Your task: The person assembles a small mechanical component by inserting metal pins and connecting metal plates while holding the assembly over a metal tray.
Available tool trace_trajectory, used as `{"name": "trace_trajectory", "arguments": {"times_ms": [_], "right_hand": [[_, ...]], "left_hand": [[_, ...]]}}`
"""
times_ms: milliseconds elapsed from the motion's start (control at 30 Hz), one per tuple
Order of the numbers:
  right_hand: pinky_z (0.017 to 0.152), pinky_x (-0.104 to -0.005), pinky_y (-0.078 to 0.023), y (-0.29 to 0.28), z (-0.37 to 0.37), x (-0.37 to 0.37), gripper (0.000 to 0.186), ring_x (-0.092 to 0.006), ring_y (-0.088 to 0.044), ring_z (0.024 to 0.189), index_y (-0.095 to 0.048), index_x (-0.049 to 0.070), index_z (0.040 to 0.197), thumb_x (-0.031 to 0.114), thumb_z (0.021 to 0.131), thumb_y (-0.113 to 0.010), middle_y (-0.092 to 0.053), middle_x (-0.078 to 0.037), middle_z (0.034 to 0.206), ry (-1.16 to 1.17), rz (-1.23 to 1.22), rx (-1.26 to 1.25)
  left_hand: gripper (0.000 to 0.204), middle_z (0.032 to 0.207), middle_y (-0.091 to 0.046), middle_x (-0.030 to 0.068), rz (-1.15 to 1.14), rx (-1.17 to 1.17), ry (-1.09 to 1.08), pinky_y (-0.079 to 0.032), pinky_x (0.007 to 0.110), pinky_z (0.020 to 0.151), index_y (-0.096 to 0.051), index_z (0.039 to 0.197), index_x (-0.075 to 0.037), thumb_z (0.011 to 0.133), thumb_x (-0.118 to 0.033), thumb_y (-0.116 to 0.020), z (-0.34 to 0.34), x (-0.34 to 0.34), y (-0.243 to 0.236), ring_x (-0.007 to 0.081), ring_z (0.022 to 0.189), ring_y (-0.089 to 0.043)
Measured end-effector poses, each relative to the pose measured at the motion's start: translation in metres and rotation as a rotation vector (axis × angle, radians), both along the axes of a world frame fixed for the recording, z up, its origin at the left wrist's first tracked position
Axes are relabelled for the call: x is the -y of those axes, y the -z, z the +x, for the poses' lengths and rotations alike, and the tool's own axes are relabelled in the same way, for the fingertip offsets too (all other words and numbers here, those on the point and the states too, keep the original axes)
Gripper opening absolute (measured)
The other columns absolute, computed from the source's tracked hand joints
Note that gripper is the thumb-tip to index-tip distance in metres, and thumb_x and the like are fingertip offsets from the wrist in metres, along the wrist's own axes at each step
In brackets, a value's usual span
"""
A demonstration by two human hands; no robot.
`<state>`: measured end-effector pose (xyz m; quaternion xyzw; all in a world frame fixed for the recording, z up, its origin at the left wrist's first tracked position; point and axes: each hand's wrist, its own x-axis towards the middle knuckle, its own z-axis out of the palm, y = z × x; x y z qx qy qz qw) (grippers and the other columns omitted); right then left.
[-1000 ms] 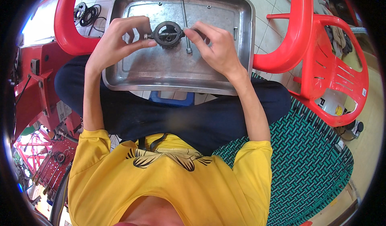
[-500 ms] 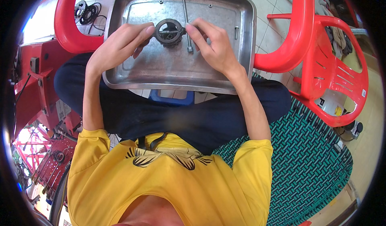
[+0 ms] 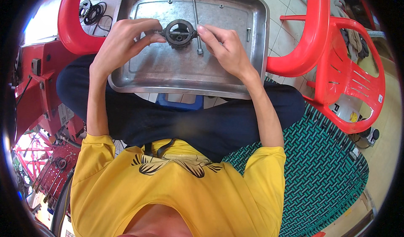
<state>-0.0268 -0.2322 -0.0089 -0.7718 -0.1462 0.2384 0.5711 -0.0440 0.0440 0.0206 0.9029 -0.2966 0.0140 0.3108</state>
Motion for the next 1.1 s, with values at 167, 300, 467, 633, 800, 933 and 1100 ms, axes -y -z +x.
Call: {"name": "trace_trajectory", "arguments": {"times_ms": [167,300,467,633,800,933,1100], "right_hand": [[0.053,-0.0298,-0.025,0.001,0.002,0.000,0.050,-0.0079,-0.029,0.057,-0.052,0.003,0.071,0.038,0.106,-0.053,-0.034,0.004,0.058,-0.002,0.010,-0.025],[0.050,-0.0248,-0.023,0.002,0.000,0.000,0.044,-0.0040,-0.027,0.056,-0.050,0.008,0.074,0.036,0.109,-0.050,-0.032,0.007,0.063,-0.031,0.059,-0.070],[0.051,-0.0239,-0.024,-0.004,0.000,-0.002,0.043,-0.0037,-0.029,0.055,-0.050,0.009,0.073,0.035,0.108,-0.050,-0.033,0.007,0.063,-0.004,0.089,-0.184],[0.051,-0.0244,-0.024,0.006,-0.002,-0.004,0.044,-0.0041,-0.031,0.056,-0.053,0.007,0.073,0.034,0.107,-0.053,-0.034,0.007,0.062,0.067,0.101,-0.104],[0.051,-0.0260,-0.023,0.001,-0.002,-0.009,0.048,-0.0047,-0.032,0.056,-0.056,0.005,0.069,0.036,0.104,-0.058,-0.035,0.006,0.059,0.128,0.128,-0.111],[0.050,-0.0264,-0.024,0.005,0.000,-0.005,0.049,-0.0046,-0.031,0.055,-0.054,0.005,0.067,0.036,0.104,-0.058,-0.035,0.006,0.059,0.102,0.099,-0.086],[0.050,-0.0264,-0.023,0.004,0.000,-0.007,0.049,-0.0043,-0.031,0.054,-0.053,0.005,0.067,0.037,0.105,-0.058,-0.036,0.006,0.058,0.101,0.116,-0.093]], "left_hand": [[0.021,0.085,-0.068,0.0152,0.024,0.009,0.004,-0.050,0.040,0.065,-0.070,0.098,-0.001,0.087,-0.018,-0.076,0.000,-0.001,-0.003,0.0357,0.068,-0.063],[0.021,0.085,-0.068,0.0145,0.046,0.035,0.003,-0.051,0.042,0.066,-0.070,0.098,-0.002,0.086,-0.018,-0.076,-0.001,-0.001,-0.003,0.0358,0.071,-0.064],[0.021,0.086,-0.069,0.0140,0.063,0.080,0.003,-0.051,0.042,0.066,-0.070,0.098,-0.002,0.085,-0.018,-0.076,-0.001,-0.001,-0.001,0.0353,0.073,-0.065],[0.023,0.086,-0.070,0.0138,0.039,0.078,0.013,-0.052,0.042,0.067,-0.072,0.097,-0.002,0.084,-0.019,-0.078,0.000,0.002,-0.007,0.0346,0.073,-0.066],[0.024,0.085,-0.071,0.0145,0.032,0.090,0.016,-0.052,0.040,0.067,-0.074,0.096,-0.001,0.082,-0.020,-0.080,0.000,0.001,-0.009,0.0335,0.073,-0.067],[0.025,0.084,-0.071,0.0146,0.022,0.094,0.014,-0.053,0.040,0.067,-0.074,0.096,-0.001,0.081,-0.020,-0.081,0.000,0.001,-0.006,0.0328,0.073,-0.067],[0.025,0.083,-0.071,0.0145,0.023,0.089,0.013,-0.053,0.040,0.066,-0.074,0.095,-0.001,0.081,-0.020,-0.081,-0.001,0.001,-0.006,0.0320,0.072,-0.067]]}}
